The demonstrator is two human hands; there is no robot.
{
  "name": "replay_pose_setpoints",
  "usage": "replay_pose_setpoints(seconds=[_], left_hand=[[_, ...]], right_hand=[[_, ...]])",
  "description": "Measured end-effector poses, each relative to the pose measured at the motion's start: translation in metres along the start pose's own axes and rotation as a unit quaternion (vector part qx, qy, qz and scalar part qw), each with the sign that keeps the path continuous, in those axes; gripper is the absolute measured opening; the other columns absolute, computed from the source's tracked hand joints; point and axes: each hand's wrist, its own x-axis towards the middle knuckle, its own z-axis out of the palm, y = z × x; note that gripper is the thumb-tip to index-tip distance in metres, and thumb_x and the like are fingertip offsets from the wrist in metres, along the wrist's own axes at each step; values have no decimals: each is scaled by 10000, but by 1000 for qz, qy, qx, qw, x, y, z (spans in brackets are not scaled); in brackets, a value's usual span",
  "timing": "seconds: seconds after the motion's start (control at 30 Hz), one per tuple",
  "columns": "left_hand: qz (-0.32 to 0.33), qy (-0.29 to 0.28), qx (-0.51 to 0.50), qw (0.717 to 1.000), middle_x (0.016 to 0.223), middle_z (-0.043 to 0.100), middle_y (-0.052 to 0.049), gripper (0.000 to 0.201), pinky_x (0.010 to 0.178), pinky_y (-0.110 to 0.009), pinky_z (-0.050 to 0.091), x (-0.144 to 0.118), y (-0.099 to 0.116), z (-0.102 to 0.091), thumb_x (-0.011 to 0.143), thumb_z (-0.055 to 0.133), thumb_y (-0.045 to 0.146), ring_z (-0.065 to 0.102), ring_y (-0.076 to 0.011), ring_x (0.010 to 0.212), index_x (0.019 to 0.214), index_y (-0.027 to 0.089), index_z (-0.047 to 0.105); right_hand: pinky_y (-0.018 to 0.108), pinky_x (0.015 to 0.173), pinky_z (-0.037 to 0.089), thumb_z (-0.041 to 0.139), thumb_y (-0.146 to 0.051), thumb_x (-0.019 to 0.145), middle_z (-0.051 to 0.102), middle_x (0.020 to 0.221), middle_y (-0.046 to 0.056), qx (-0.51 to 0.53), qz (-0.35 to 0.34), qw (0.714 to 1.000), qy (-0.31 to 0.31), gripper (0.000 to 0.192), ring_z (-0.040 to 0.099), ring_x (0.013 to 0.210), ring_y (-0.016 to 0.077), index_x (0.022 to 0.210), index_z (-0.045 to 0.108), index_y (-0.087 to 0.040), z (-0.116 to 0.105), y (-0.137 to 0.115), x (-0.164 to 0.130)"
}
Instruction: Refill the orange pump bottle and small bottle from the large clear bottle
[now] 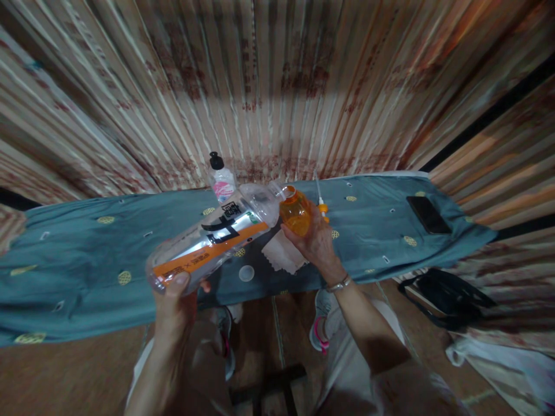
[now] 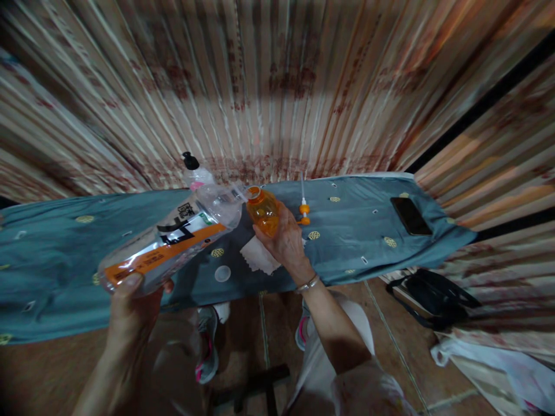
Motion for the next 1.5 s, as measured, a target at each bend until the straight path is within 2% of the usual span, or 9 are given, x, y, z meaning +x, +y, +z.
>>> replay_pose_setpoints(seconds=[0.13, 0.33, 0.53, 0.73, 0.83, 0.97, 1.13, 1.33, 1.5], left_hand=[[32, 9, 7, 999, 1024, 756, -54, 515, 374, -239, 436, -2, 1, 7, 618, 861, 388, 641, -192, 682, 1080, 241, 689], [37, 11, -5, 999, 913, 732, -28, 537, 367, -238, 440, -2, 0, 7, 609, 871, 377, 627, -181, 612, 1087, 243, 667], [38, 19, -7, 999, 948, 734, -52, 543, 357, -232, 430, -1, -1, 7, 593, 872, 372, 626, -181, 625, 1075, 226, 669], [36, 9, -1, 999, 944, 740, -40, 556, 369, -246, 427, -1, 0, 7, 606, 869, 395, 639, -196, 677, 1100, 241, 669], [35, 4, 11, 999, 942, 746, -37, 579, 377, -248, 419, -2, 2, 10, 613, 867, 411, 632, -198, 690, 1135, 251, 673], [31, 2, 19, 999, 945, 748, -49, 508, 386, -246, 412, -3, 4, 12, 623, 842, 409, 618, -192, 659, 1077, 247, 685], [21, 20, -8, 1000, 1004, 747, -34, 540, 382, -232, 441, -2, -1, 10, 607, 862, 352, 647, -182, 682, 1102, 251, 670], [12, 14, -19, 1000, 837, 743, -42, 472, 368, -226, 449, -1, -8, 12, 584, 873, 393, 644, -171, 596, 978, 179, 728], [2, 11, -22, 1000, 844, 757, -42, 449, 366, -225, 474, -1, -8, 18, 559, 891, 380, 650, -170, 581, 941, 184, 758]], right_hand=[[532, 956, 645, 625, -631, 956, 713, 1292, 221, -12, -7, 1000, 16, 745, 730, 1169, 336, 1478, 413, -143, 0, 0, 0], [528, 944, 649, 629, -616, 960, 727, 1264, 223, -17, -8, 1000, 19, 727, 741, 1144, 336, 1463, 418, -135, 0, -1, 1], [516, 928, 654, 620, -618, 965, 727, 1260, 230, -16, -14, 1000, 23, 726, 745, 1130, 334, 1460, 418, -127, 0, -1, 1], [542, 999, 622, 673, -602, 930, 701, 1313, 232, -3, 12, 1000, -4, 779, 713, 1200, 350, 1488, 399, -133, 0, 1, 0], [541, 990, 627, 660, -617, 936, 704, 1309, 224, -8, 15, 1000, -2, 771, 717, 1193, 345, 1488, 402, -144, 0, 1, 0], [525, 956, 644, 629, -643, 949, 725, 1271, 216, -11, 8, 1000, 9, 748, 736, 1157, 338, 1469, 426, -146, -1, -1, 1], [524, 960, 640, 636, -624, 953, 720, 1281, 233, -6, 8, 1000, 13, 756, 736, 1160, 344, 1474, 419, -122, 0, 0, 0], [527, 924, 650, 634, -646, 949, 736, 1237, 229, -21, 8, 1000, 22, 767, 744, 1127, 349, 1460, 420, -117, 1, 2, 1], [508, 904, 657, 616, -659, 959, 734, 1231, 218, -25, 8, 999, 23, 768, 748, 1101, 336, 1473, 415, -125, 1, 4, 1]])
